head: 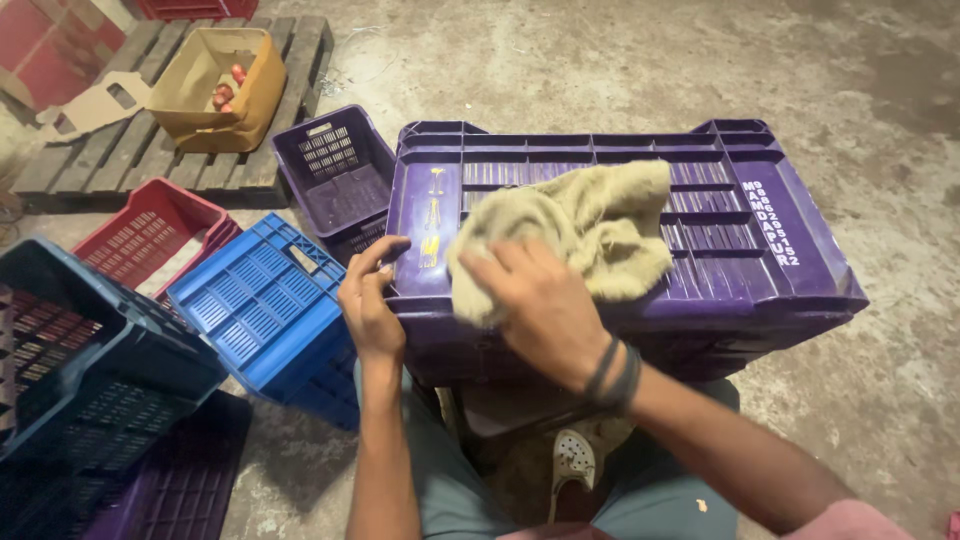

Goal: The person wipes the exterior surfaces of a purple plastic crate using a cloth. They rotate the crate to clean multiple sides and the top, then place it aside.

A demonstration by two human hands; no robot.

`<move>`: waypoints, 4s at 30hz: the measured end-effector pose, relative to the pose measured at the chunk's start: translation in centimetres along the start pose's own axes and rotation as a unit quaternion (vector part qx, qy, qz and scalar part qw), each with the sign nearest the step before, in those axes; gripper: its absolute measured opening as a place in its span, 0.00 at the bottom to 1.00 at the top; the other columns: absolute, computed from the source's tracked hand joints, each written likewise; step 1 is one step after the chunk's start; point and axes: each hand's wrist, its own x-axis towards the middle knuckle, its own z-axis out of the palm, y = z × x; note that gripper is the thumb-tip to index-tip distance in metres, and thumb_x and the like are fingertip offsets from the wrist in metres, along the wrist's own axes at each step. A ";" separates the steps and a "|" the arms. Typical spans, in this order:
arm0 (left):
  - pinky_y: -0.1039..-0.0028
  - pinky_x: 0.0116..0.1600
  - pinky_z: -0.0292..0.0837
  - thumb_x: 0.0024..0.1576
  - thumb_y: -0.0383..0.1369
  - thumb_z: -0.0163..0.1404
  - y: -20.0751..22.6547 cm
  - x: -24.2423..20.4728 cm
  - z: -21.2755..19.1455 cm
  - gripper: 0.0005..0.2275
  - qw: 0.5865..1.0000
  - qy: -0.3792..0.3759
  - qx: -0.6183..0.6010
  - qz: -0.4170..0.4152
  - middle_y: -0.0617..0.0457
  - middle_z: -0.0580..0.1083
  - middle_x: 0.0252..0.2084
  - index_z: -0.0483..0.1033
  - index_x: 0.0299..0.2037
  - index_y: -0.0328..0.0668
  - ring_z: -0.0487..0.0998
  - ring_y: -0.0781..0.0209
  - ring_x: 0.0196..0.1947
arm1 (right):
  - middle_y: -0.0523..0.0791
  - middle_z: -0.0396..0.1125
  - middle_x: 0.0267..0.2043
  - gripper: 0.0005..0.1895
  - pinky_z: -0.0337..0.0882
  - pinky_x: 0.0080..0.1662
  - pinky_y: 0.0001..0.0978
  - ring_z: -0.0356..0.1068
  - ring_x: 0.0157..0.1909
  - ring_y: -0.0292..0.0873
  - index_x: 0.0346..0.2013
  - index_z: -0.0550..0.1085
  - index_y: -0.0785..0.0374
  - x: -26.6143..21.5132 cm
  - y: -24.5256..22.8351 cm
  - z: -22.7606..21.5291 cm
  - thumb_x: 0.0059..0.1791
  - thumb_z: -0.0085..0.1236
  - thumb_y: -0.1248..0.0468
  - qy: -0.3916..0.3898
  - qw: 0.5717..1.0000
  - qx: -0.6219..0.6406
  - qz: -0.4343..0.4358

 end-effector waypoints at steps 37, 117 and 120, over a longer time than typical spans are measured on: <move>0.72 0.52 0.62 0.55 0.34 0.40 -0.1 -0.7 -0.1 0.26 0.999 0.012 0.046 -0.002 0.47 0.64 0.40 0.73 0.65 0.38 0.63 0.58 0.41 | 0.48 0.68 0.47 0.19 0.73 0.45 0.42 0.68 0.45 0.50 0.48 0.74 0.60 2.1 0.0 0.6 0.42 0.57 0.70 0.004 0.996 0.004 -0.093; 0.63 0.57 0.63 0.70 0.51 0.27 -1.9 -3.8 1.2 0.29 0.988 0.096 0.051 0.107 0.43 0.66 0.42 0.68 0.43 0.26 0.68 0.51 0.47 | 0.55 0.57 0.68 0.49 0.46 0.63 0.67 0.52 0.69 0.66 0.64 0.68 0.48 -3.1 2.9 -3.8 0.30 0.74 0.45 0.007 1.000 -0.016 0.009; 0.62 0.61 0.62 0.70 0.55 0.27 0.4 -3.6 1.0 0.32 0.983 0.090 0.093 0.134 0.42 0.66 0.47 0.69 0.50 0.26 0.68 0.51 0.51 | 0.55 0.58 0.71 0.46 0.50 0.66 0.65 0.60 0.69 0.59 0.67 0.66 0.50 -3.5 4.8 -5.6 0.33 0.66 0.67 -0.080 0.994 0.070 0.029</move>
